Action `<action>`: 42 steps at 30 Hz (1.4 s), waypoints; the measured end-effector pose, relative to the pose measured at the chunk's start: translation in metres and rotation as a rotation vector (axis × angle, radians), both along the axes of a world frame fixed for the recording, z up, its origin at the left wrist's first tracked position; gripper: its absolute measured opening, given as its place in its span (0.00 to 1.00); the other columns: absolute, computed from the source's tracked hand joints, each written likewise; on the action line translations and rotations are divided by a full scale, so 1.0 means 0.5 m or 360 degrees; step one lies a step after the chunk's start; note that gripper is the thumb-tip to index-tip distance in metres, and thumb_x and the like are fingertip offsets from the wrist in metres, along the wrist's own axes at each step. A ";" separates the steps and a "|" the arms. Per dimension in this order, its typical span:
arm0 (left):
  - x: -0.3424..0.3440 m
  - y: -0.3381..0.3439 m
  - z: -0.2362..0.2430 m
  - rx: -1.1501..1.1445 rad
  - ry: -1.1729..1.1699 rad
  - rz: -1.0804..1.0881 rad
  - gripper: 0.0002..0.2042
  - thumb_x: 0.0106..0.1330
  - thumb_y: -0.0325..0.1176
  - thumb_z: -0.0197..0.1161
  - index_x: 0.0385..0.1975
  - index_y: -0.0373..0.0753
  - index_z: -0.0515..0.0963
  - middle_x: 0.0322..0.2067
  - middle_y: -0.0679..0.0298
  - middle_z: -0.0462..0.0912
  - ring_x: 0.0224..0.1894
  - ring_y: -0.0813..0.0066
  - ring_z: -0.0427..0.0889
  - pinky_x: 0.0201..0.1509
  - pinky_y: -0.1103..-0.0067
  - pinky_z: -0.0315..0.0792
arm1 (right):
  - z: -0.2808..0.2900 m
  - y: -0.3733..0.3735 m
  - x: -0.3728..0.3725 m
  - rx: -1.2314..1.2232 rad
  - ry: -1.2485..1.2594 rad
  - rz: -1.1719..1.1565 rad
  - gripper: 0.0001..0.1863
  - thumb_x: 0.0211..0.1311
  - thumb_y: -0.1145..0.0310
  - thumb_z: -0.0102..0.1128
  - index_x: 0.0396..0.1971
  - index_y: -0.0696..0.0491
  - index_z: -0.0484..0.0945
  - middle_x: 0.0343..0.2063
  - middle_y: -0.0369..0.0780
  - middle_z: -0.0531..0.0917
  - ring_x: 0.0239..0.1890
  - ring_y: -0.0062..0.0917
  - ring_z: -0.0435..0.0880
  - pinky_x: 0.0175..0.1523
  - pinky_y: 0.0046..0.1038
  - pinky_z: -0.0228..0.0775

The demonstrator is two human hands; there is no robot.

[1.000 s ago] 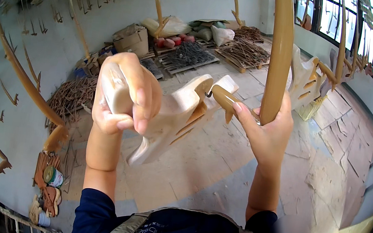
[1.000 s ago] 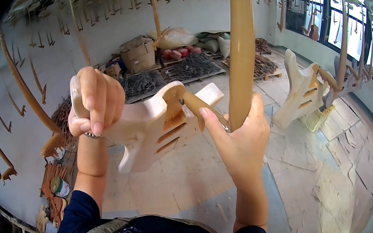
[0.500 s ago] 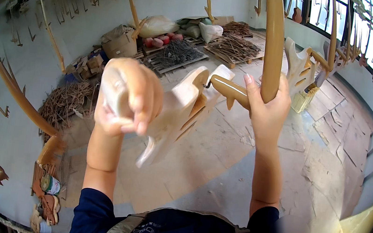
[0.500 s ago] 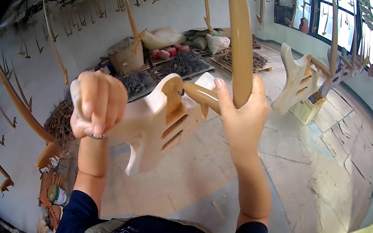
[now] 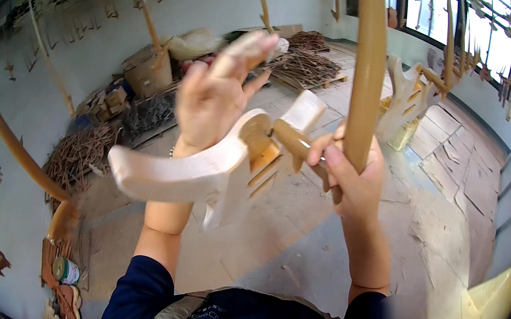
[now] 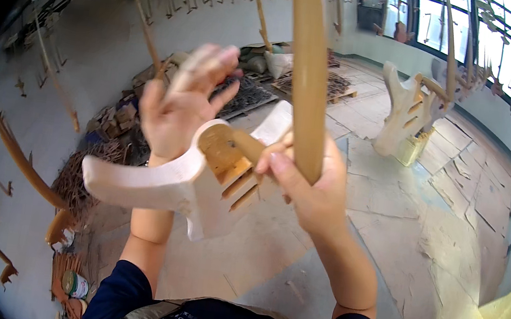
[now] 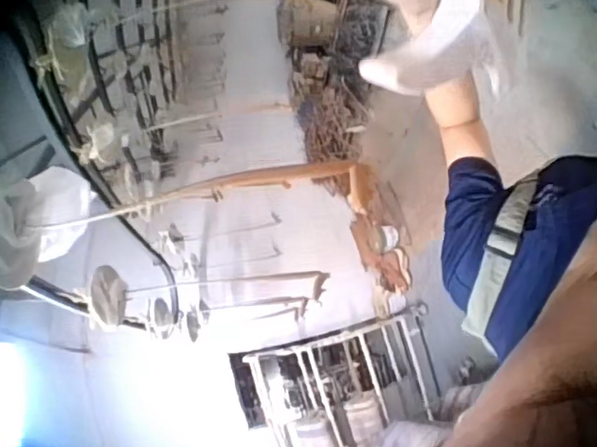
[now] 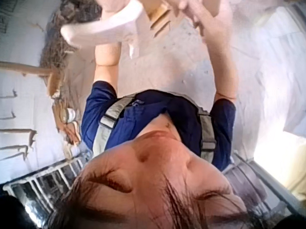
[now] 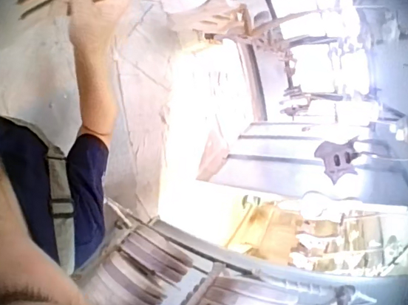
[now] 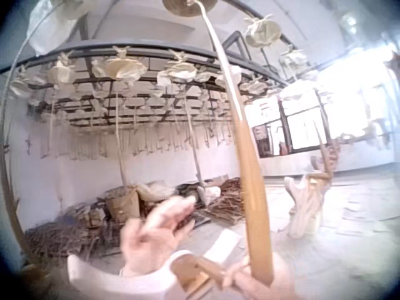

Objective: The person uses a hand tool to carve and smooth the surface of a wooden piece shaped like a guitar body. They repeatedly scrape the wood, rotate the piece to work on different sides, and place it on a rack of similar items before picking it up again to continue the process.

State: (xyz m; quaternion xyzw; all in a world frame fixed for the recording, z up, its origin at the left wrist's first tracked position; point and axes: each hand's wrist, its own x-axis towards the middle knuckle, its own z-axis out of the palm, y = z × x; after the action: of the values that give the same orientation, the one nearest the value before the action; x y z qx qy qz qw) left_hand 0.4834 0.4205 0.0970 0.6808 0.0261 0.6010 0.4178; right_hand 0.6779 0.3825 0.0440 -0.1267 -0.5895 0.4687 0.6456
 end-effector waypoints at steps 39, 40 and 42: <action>0.028 0.304 -0.160 -0.0765 -0.0062 -0.1070 0.44 0.58 0.68 0.39 0.63 0.34 0.48 0.58 0.48 0.62 0.61 0.61 0.61 0.65 0.67 0.52 | -0.052 0.214 0.069 0.0145 -0.0180 -0.0344 0.11 0.61 0.74 0.49 0.42 0.59 0.65 0.28 0.43 0.80 0.33 0.21 0.79 0.38 0.22 0.71; 0.001 0.295 -0.194 -0.0720 -0.0149 -0.0980 0.45 0.57 0.68 0.40 0.64 0.35 0.46 0.61 0.48 0.57 0.62 0.60 0.59 0.65 0.67 0.51 | -0.051 0.225 0.072 0.0191 -0.0176 -0.0372 0.11 0.61 0.73 0.49 0.42 0.59 0.65 0.27 0.43 0.80 0.34 0.22 0.80 0.38 0.23 0.71; -0.021 0.287 -0.283 -0.0495 -0.0286 -0.0546 0.45 0.58 0.67 0.41 0.64 0.35 0.44 0.63 0.51 0.51 0.64 0.61 0.55 0.66 0.68 0.50 | -0.058 0.260 0.073 0.0276 -0.0155 -0.0394 0.11 0.61 0.72 0.49 0.42 0.59 0.64 0.26 0.42 0.80 0.36 0.24 0.81 0.38 0.23 0.71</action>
State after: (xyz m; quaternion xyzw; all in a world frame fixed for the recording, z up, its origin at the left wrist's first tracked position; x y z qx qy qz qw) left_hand 0.4732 0.5640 -0.0444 0.5466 -0.0349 0.5681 0.6142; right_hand 0.7142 0.5124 0.0151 -0.1647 -0.6382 0.3263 0.6776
